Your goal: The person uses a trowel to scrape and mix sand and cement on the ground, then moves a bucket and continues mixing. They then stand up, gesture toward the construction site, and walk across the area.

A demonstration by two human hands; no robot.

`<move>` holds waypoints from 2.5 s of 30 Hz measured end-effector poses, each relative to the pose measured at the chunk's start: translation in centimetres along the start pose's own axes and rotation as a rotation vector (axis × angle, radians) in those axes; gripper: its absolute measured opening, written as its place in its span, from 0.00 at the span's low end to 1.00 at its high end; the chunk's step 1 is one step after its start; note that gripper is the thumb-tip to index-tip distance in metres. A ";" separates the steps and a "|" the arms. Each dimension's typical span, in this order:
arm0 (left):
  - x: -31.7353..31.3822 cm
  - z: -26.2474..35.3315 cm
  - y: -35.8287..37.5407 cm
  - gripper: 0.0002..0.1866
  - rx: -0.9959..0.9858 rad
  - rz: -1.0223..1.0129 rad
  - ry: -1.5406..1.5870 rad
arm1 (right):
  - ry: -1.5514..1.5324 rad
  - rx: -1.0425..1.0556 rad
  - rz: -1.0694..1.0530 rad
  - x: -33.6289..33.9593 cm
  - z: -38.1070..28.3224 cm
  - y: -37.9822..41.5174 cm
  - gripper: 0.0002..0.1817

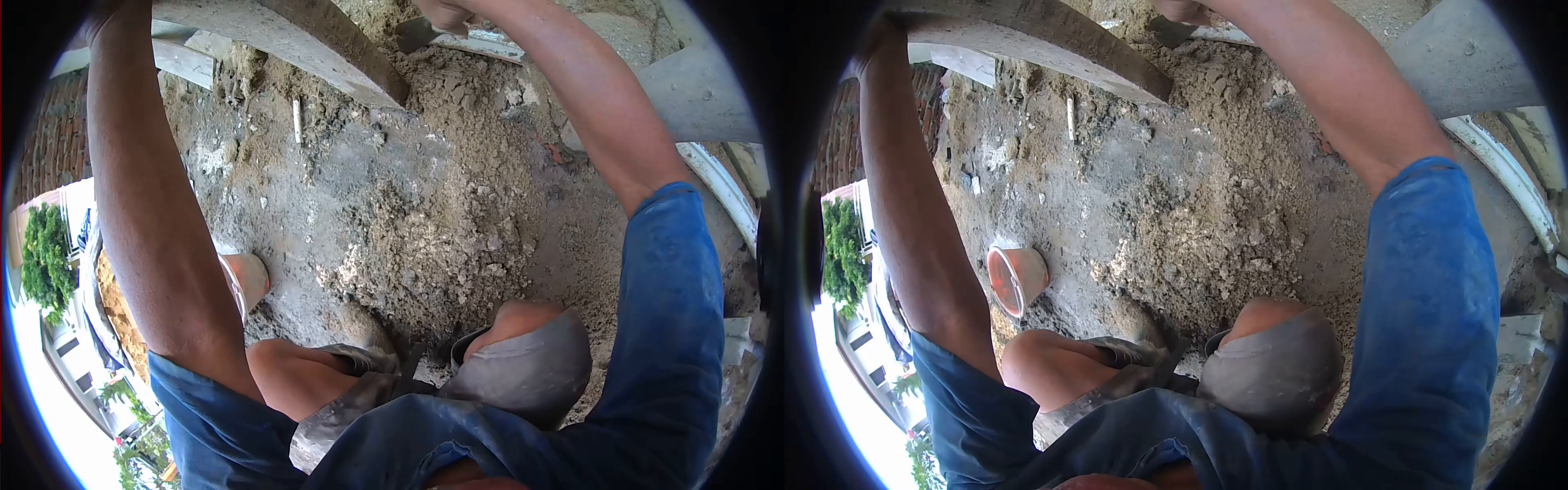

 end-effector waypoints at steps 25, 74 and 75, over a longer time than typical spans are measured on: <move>-0.1 4.5 2.3 0.27 0.011 0.139 0.011 | -0.474 -0.137 -0.143 -9.6 -4.3 4.2 0.14; 0.5 1.4 1.2 0.34 -0.052 0.125 0.027 | -1.130 -0.179 0.379 -29.5 -7.4 21.5 0.27; 0.5 1.5 1.3 0.34 -0.041 0.118 0.023 | -0.997 -0.196 0.282 -28.1 -6.2 25.5 0.26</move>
Point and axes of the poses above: each hand's wrist, its own y-axis away from the middle knuckle, its own x-axis out of the back of the hand, z = x × y, the point moved 1 cm from there along -y, towards the middle knuckle, and after that the axes turned 7 degrees about z, right-handed, at the moved point
